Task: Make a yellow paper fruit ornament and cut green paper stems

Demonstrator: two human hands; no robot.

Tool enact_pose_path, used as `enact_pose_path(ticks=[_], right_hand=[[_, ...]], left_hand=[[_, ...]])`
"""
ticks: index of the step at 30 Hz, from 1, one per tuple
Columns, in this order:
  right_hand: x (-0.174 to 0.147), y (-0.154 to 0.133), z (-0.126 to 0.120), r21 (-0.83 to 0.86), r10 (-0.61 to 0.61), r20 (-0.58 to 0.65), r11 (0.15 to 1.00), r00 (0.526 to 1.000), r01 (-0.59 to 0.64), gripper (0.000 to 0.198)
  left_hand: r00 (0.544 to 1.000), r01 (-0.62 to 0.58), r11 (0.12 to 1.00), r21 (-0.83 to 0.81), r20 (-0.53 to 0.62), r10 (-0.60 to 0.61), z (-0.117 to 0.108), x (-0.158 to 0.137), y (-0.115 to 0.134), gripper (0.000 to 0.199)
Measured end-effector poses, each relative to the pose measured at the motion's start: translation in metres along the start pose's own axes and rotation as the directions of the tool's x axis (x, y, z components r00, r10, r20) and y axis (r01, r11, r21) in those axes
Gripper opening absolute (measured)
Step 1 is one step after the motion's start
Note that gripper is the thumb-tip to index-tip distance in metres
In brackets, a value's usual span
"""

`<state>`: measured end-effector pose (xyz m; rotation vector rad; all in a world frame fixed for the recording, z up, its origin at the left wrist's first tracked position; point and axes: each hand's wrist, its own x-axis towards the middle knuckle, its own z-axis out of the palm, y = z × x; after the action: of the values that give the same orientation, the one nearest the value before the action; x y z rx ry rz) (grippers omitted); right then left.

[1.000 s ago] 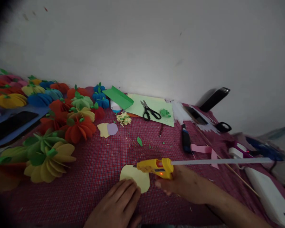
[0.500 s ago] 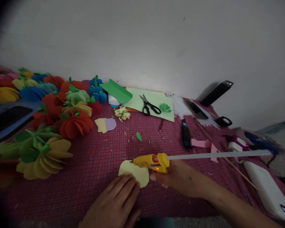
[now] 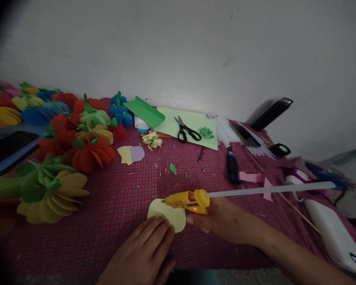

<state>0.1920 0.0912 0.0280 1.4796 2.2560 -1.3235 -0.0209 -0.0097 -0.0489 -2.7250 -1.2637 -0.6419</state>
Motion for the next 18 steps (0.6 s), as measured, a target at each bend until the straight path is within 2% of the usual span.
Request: enact_pose_path(ticks=[18], right_hand=[[-0.001,-0.0018,-0.0036,-0.004,-0.004,0.016,1.0,1.0,0.004,0.033]], left_hand=[[0.999,0.004,1.0,0.017,-0.048,-0.003,-0.0007,0.0013,0.0,0.041]])
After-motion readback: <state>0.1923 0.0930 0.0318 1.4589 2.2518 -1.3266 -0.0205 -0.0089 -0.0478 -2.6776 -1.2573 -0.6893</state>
